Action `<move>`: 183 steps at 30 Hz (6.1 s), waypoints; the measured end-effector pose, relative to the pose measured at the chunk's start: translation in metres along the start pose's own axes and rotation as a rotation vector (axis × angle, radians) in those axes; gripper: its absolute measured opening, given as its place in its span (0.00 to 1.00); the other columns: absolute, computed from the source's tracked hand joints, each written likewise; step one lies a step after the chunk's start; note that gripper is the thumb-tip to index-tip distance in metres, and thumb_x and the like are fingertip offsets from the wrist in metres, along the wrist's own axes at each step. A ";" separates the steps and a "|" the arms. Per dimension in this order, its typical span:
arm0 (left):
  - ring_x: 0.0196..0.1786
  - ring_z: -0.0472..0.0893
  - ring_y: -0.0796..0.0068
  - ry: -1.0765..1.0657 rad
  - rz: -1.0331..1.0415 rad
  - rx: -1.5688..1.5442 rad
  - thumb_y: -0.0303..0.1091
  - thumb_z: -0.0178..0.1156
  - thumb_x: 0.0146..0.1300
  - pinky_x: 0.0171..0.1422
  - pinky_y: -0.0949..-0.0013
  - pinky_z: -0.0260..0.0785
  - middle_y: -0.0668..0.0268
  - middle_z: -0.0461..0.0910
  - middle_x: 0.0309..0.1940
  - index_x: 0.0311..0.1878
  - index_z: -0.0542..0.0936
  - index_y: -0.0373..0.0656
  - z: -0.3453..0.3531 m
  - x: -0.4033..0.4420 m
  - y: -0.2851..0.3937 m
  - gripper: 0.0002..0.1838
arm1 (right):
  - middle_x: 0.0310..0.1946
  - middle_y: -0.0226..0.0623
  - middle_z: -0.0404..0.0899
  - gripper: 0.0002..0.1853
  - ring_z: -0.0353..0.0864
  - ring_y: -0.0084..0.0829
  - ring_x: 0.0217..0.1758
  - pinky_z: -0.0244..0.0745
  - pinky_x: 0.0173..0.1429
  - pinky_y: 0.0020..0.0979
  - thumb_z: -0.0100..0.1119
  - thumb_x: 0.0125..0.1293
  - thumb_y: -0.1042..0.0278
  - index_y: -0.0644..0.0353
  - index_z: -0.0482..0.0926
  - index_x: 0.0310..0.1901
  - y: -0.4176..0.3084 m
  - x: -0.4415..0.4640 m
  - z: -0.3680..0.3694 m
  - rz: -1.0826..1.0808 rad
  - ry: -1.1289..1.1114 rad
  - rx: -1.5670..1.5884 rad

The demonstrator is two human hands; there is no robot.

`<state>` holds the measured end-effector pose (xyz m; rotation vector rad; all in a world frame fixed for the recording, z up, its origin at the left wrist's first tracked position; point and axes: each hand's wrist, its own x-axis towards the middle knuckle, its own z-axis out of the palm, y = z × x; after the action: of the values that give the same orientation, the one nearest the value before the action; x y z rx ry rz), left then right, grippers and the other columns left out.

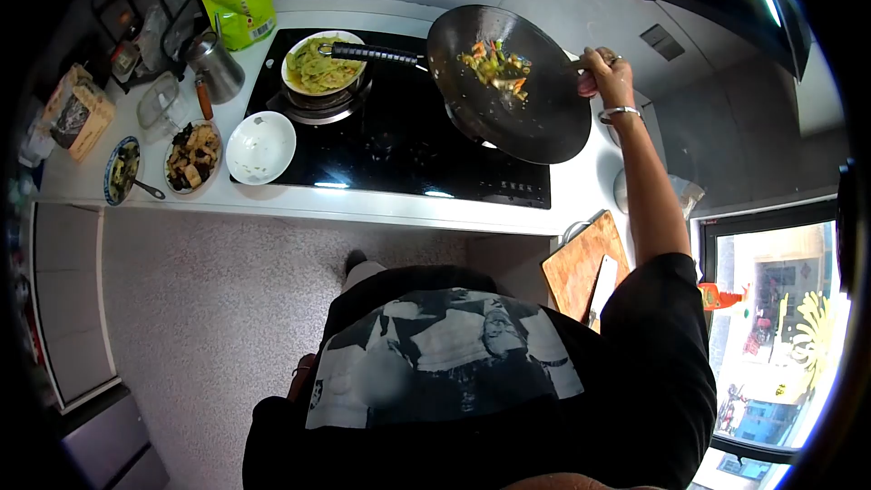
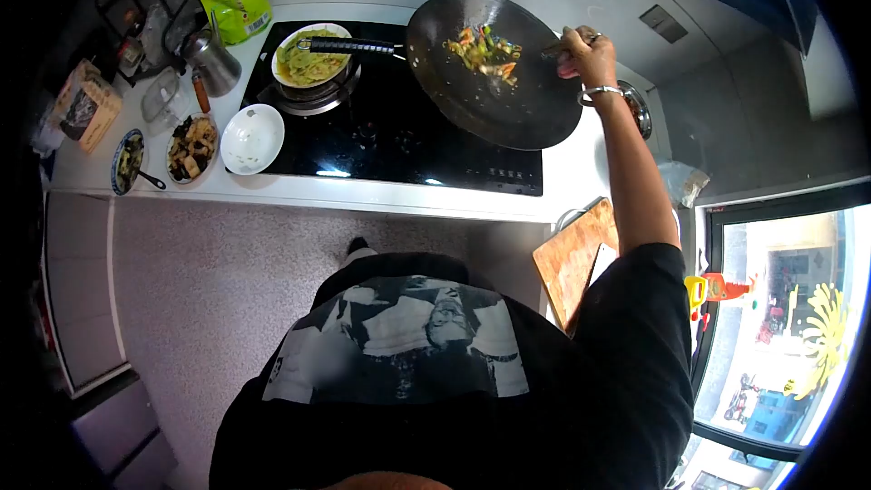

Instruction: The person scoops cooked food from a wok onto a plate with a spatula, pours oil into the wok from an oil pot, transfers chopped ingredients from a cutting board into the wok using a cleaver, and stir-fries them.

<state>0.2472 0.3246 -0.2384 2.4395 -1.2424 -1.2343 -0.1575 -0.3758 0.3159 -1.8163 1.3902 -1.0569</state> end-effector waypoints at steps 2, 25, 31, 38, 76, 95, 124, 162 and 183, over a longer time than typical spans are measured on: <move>0.16 0.71 0.66 -0.010 0.001 -0.003 0.39 0.57 0.55 0.18 0.61 0.63 0.64 0.71 0.13 0.17 0.74 0.47 0.002 0.002 -0.001 0.14 | 0.17 0.32 0.74 0.15 0.73 0.20 0.15 0.71 0.19 0.22 0.56 0.64 0.59 0.65 0.77 0.29 -0.013 -0.019 -0.015 0.039 -0.010 -0.061; 0.18 0.72 0.64 -0.028 -0.012 0.005 0.40 0.56 0.55 0.21 0.60 0.65 0.63 0.72 0.15 0.18 0.75 0.47 0.002 0.007 0.001 0.13 | 0.14 0.30 0.73 0.13 0.73 0.17 0.16 0.68 0.21 0.20 0.56 0.62 0.63 0.64 0.78 0.27 -0.009 -0.032 -0.061 -0.077 -0.065 -0.316; 0.19 0.72 0.64 -0.023 -0.012 0.003 0.41 0.56 0.55 0.22 0.60 0.65 0.63 0.73 0.16 0.18 0.75 0.47 0.001 0.011 0.007 0.13 | 0.20 0.28 0.75 0.10 0.73 0.17 0.20 0.69 0.26 0.20 0.54 0.62 0.66 0.65 0.78 0.36 -0.005 0.007 -0.012 -0.155 -0.236 -0.235; 0.20 0.73 0.63 -0.029 -0.009 0.000 0.41 0.56 0.55 0.23 0.59 0.65 0.63 0.73 0.17 0.19 0.76 0.48 0.003 0.017 0.016 0.12 | 0.30 0.40 0.77 0.09 0.79 0.38 0.30 0.74 0.35 0.35 0.56 0.56 0.68 0.56 0.78 0.39 -0.035 -0.008 0.013 -0.659 -0.347 -0.682; 0.24 0.74 0.61 -0.029 -0.008 0.002 0.43 0.55 0.55 0.28 0.58 0.67 0.62 0.75 0.20 0.21 0.77 0.48 0.019 0.006 0.007 0.12 | 0.22 0.37 0.78 0.10 0.77 0.23 0.17 0.78 0.21 0.23 0.53 0.62 0.67 0.67 0.78 0.36 0.035 -0.004 -0.085 0.134 0.042 -0.026; 0.27 0.75 0.60 -0.045 -0.015 -0.003 0.44 0.54 0.54 0.30 0.57 0.68 0.61 0.76 0.22 0.22 0.78 0.49 0.027 0.007 0.008 0.12 | 0.13 0.31 0.70 0.16 0.63 0.18 0.09 0.62 0.14 0.22 0.49 0.61 0.58 0.64 0.79 0.32 -0.014 -0.007 -0.061 0.363 -0.220 0.094; 0.30 0.77 0.58 -0.058 -0.003 -0.003 0.45 0.53 0.54 0.34 0.56 0.69 0.61 0.78 0.25 0.24 0.79 0.49 0.014 0.027 0.011 0.12 | 0.22 0.42 0.78 0.13 0.77 0.28 0.18 0.78 0.22 0.29 0.54 0.62 0.63 0.67 0.73 0.32 -0.020 -0.041 -0.056 0.296 -0.083 0.222; 0.35 0.78 0.55 -0.104 0.037 0.048 0.47 0.52 0.54 0.39 0.55 0.71 0.60 0.80 0.28 0.26 0.81 0.50 0.005 0.043 0.012 0.14 | 0.19 0.37 0.75 0.13 0.75 0.24 0.15 0.78 0.20 0.25 0.53 0.64 0.62 0.67 0.75 0.34 0.008 -0.032 -0.023 0.184 -0.062 0.249; 0.37 0.79 0.54 -0.094 0.037 0.064 0.48 0.51 0.54 0.42 0.54 0.72 0.59 0.81 0.30 0.28 0.82 0.51 0.016 0.050 0.010 0.14 | 0.29 0.38 0.78 0.10 0.79 0.29 0.29 0.74 0.34 0.29 0.59 0.58 0.73 0.61 0.77 0.42 -0.022 0.012 0.002 -0.667 -0.365 -0.629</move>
<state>0.2452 0.2855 -0.2747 2.4159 -1.3649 -1.3332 -0.1435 -0.3818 0.3357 -2.8891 0.9573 -0.5282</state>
